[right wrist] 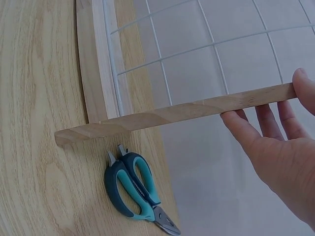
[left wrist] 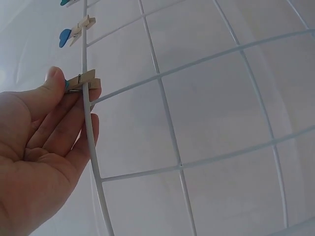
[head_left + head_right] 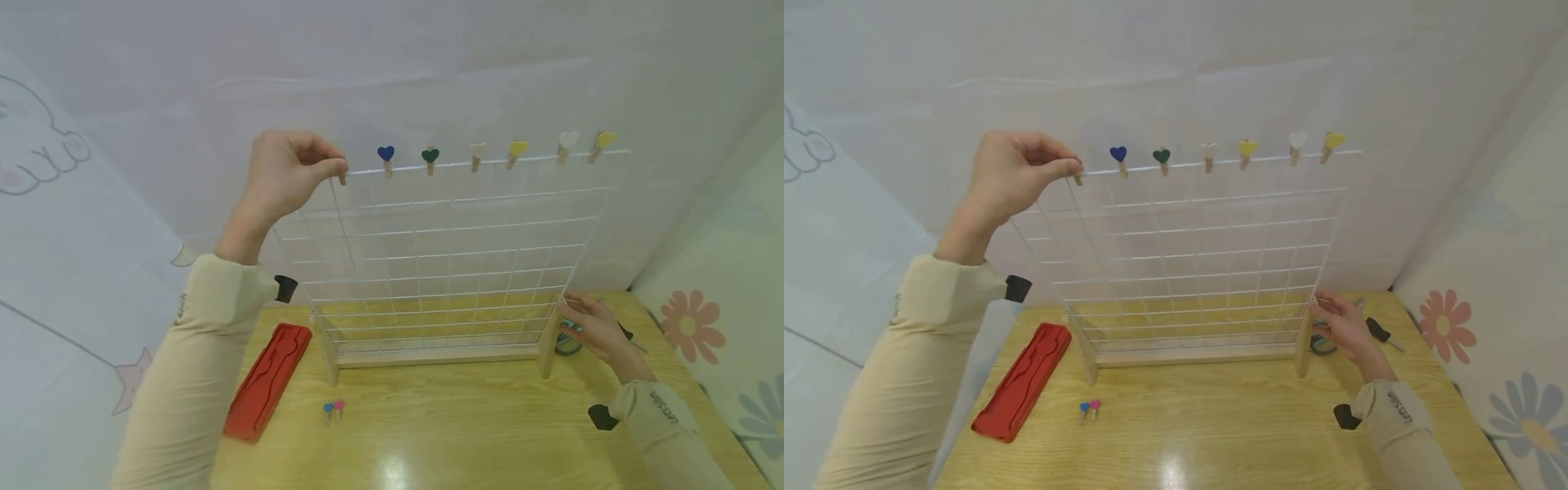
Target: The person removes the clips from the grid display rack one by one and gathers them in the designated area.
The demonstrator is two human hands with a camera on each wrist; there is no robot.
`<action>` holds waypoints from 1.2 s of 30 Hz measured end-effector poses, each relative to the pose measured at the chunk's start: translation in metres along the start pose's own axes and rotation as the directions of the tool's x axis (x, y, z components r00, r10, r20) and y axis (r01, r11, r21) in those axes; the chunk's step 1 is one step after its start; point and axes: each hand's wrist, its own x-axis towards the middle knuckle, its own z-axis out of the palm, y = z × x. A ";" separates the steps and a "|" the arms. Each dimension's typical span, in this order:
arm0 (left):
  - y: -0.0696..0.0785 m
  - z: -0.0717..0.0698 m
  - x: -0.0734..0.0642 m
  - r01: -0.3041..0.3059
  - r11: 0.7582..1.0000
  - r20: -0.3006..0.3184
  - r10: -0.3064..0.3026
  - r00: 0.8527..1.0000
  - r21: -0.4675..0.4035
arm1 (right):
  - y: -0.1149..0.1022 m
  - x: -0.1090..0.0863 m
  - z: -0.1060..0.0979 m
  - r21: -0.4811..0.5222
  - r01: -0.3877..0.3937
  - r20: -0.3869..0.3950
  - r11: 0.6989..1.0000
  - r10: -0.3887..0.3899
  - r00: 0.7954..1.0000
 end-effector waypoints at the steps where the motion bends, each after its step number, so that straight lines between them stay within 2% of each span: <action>1: 0.000 0.000 0.000 0.002 1.000 -0.002 -0.002 1.000 0.003 | 0.001 0.000 0.000 0.000 -0.001 0.002 1.000 0.001 1.000; 8: -0.001 0.001 0.001 0.003 0.999 -0.042 -0.005 0.999 -0.032 | 0.001 0.001 0.000 -0.015 -0.007 -0.004 1.000 0.007 1.000; 14: 0.002 -0.005 -0.002 0.003 0.996 -0.062 -0.009 0.998 -0.089 | 0.004 0.001 -0.002 -0.036 0.006 0.002 0.999 -0.005 1.000; 17: 0.002 -0.009 -0.006 0.002 0.991 -0.060 -0.010 0.998 -0.135 | 0.004 0.002 -0.002 -0.036 0.004 0.000 0.999 -0.004 1.000; 20: -0.001 -0.012 -0.011 -0.027 0.979 -0.054 0.017 0.998 -0.202 | 0.004 0.002 -0.002 -0.036 0.004 -0.001 0.999 -0.005 1.000; 24: -0.009 -0.014 -0.020 -0.062 0.961 -0.034 0.055 0.998 -0.271 | 0.003 0.003 -0.001 -0.035 0.007 -0.002 0.999 -0.007 1.000; 30: -0.028 -0.013 -0.035 -0.029 0.934 0.011 0.035 0.999 -0.355 | 0.002 0.003 -0.001 -0.028 0.013 -0.004 1.000 -0.013 1.000; 33: -0.039 -0.011 -0.043 -0.011 0.930 0.024 0.022 0.999 -0.367 | 0.003 0.004 0.000 -0.025 0.016 -0.007 1.000 -0.016 1.000; 36: -0.051 -0.006 -0.056 0.016 0.938 0.055 0.003 0.998 -0.346 | 0.003 0.004 0.000 -0.024 0.015 -0.011 1.000 -0.016 1.000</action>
